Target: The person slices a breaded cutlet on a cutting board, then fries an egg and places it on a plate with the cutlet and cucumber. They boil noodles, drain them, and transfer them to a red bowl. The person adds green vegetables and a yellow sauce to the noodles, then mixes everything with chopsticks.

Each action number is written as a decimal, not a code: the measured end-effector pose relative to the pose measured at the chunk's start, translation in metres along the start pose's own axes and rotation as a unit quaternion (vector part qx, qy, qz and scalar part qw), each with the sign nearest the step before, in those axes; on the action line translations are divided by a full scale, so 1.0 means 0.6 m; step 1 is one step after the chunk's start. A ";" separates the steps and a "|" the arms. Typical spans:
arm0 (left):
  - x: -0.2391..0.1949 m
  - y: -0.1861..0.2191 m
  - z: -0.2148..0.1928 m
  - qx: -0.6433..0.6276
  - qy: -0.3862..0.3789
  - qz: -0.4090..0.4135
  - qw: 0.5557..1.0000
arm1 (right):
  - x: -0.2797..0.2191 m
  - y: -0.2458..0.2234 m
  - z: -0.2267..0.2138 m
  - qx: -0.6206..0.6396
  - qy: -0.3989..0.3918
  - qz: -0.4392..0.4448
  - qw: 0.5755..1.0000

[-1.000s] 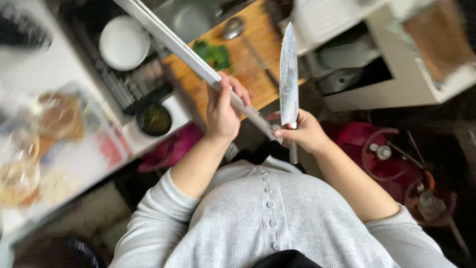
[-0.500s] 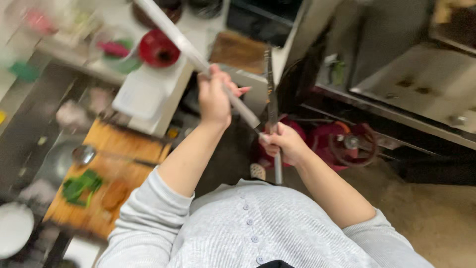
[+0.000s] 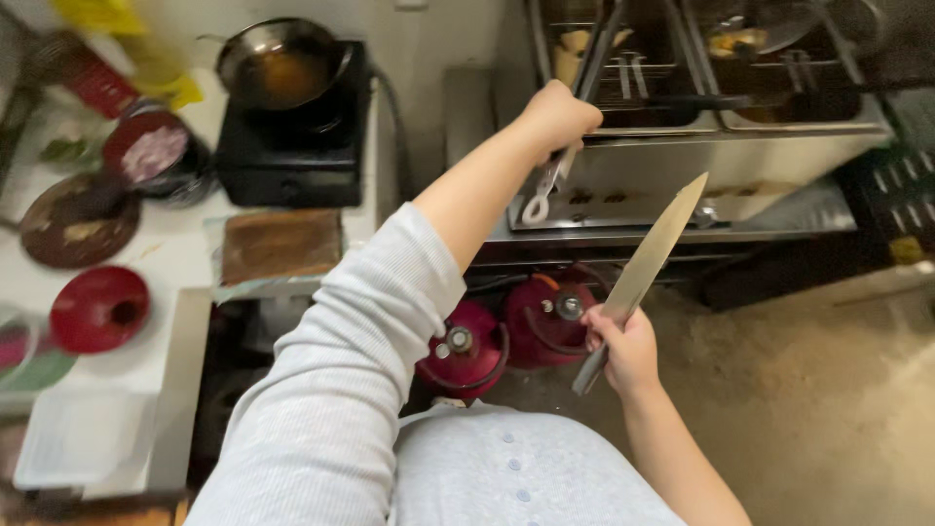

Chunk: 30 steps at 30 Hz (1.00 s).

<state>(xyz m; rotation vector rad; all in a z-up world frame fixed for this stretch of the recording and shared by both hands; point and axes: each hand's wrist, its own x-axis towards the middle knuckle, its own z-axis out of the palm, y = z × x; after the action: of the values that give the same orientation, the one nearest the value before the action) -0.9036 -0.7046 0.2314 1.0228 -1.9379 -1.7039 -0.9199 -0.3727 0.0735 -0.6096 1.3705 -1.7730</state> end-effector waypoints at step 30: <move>0.027 -0.162 -0.076 -0.433 -0.100 -0.058 0.894 | 0.063 0.166 0.070 -0.060 -0.075 0.206 0.974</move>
<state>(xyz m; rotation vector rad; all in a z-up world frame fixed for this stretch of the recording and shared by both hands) -0.8560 -0.7487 0.1446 0.6230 -0.9693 -2.4484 -0.8795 -0.4370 -0.0120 -0.4702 1.3885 -1.2949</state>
